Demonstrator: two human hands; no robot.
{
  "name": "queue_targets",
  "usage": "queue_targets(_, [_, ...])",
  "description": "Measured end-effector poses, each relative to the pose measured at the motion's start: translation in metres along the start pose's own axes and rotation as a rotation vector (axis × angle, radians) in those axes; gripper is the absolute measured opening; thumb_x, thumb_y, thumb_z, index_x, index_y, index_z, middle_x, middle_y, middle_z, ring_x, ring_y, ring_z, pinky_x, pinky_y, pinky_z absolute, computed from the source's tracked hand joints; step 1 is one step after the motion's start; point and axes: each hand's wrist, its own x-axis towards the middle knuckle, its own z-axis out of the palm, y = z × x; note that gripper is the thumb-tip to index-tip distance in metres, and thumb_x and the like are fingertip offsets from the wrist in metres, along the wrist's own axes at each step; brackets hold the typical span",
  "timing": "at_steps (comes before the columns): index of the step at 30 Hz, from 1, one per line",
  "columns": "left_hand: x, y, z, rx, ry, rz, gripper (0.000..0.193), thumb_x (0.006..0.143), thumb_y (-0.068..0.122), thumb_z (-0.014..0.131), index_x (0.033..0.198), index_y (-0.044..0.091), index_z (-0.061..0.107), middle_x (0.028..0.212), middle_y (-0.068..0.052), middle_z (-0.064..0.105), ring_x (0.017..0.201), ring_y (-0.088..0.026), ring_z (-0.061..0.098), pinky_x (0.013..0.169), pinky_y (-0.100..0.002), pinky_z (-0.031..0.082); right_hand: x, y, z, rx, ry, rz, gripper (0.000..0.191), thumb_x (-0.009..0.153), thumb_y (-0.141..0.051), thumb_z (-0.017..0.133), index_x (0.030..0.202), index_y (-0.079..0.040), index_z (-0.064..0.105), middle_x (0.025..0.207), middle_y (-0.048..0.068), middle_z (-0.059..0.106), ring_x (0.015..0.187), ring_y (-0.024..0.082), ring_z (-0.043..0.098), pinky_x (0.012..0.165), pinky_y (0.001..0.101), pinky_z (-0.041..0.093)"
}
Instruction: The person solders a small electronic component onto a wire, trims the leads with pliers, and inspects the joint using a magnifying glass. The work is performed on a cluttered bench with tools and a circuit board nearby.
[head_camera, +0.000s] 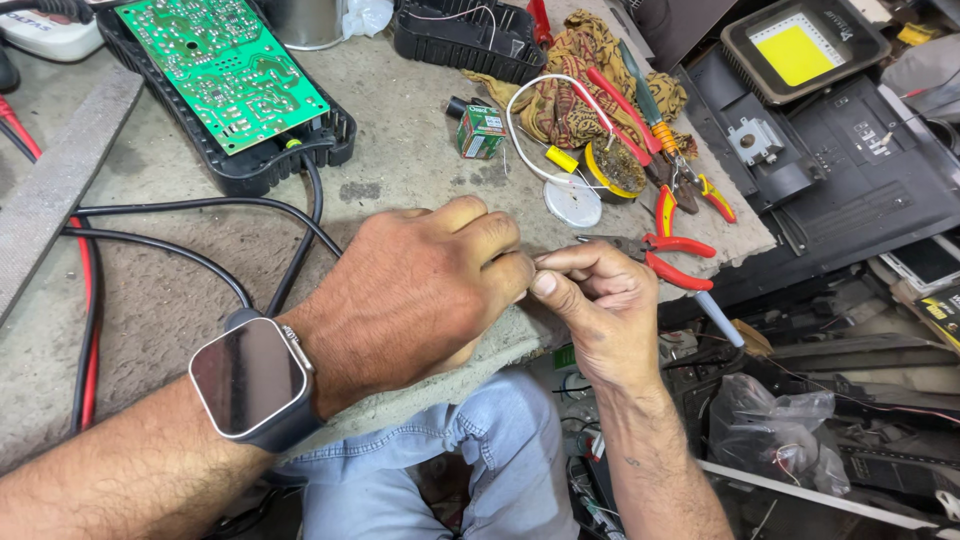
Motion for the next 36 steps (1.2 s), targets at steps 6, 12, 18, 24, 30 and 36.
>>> queue_targets(6, [0.000,-0.001,0.003,-0.033,-0.052,-0.074,0.021,0.070,0.017,0.071,0.089,0.008,0.066,0.089,-0.006,0.063,0.088,-0.027,0.064,0.059,-0.042,0.054,-0.002,-0.003,0.005,-0.090,-0.002,-0.017,0.015,0.091,-0.001,0.079,0.104,0.002,0.073,0.099,0.008,0.076,0.089,0.010,0.071,0.083,0.0257,0.058])
queue_targets(12, [0.000,0.007,0.009,0.030,-0.023,-0.115,0.019,0.075,0.019,0.071,0.086,0.007,0.062,0.086,-0.008,0.061,0.084,-0.027,0.065,0.062,-0.043,0.054,-0.005,-0.003,0.015,-0.146,0.000,-0.070,0.012,0.093,-0.001,0.078,0.104,0.002,0.074,0.096,0.006,0.075,0.087,0.009,0.070,0.081,0.0248,0.058])
queue_targets(18, [0.003,0.014,0.012,0.049,0.006,-0.160,0.023,0.073,0.022,0.070,0.087,0.005,0.061,0.087,-0.012,0.061,0.082,-0.031,0.064,0.063,-0.046,0.052,-0.008,-0.005,0.021,-0.176,0.003,-0.110,0.010,0.095,-0.001,0.077,0.104,0.002,0.073,0.097,0.007,0.075,0.088,0.010,0.069,0.081,0.0252,0.057])
queue_targets(24, [0.004,0.008,0.005,-0.260,0.025,-0.291,0.015,0.085,0.016,0.066,0.090,0.003,0.062,0.088,-0.015,0.062,0.087,-0.038,0.063,0.073,-0.050,0.050,-0.007,-0.004,0.022,-0.111,0.007,-0.157,0.010,0.096,0.000,0.075,0.104,0.002,0.071,0.104,0.011,0.077,0.095,0.014,0.073,0.088,0.0287,0.060])
queue_targets(30, [0.002,0.007,0.005,-0.383,0.031,-0.324,0.012,0.090,0.015,0.067,0.094,0.004,0.065,0.092,-0.013,0.065,0.091,-0.037,0.065,0.075,-0.049,0.051,-0.004,-0.002,0.015,-0.024,0.003,-0.116,0.012,0.096,0.000,0.074,0.106,0.002,0.070,0.105,0.012,0.076,0.096,0.014,0.073,0.089,0.0294,0.061])
queue_targets(36, [0.003,0.005,0.005,-0.244,0.021,-0.238,0.016,0.090,0.019,0.069,0.096,0.005,0.066,0.090,-0.012,0.065,0.089,-0.035,0.066,0.070,-0.048,0.051,0.001,-0.001,0.007,0.033,0.007,-0.045,0.014,0.095,-0.001,0.075,0.107,0.002,0.069,0.104,0.012,0.076,0.096,0.015,0.072,0.089,0.0299,0.060])
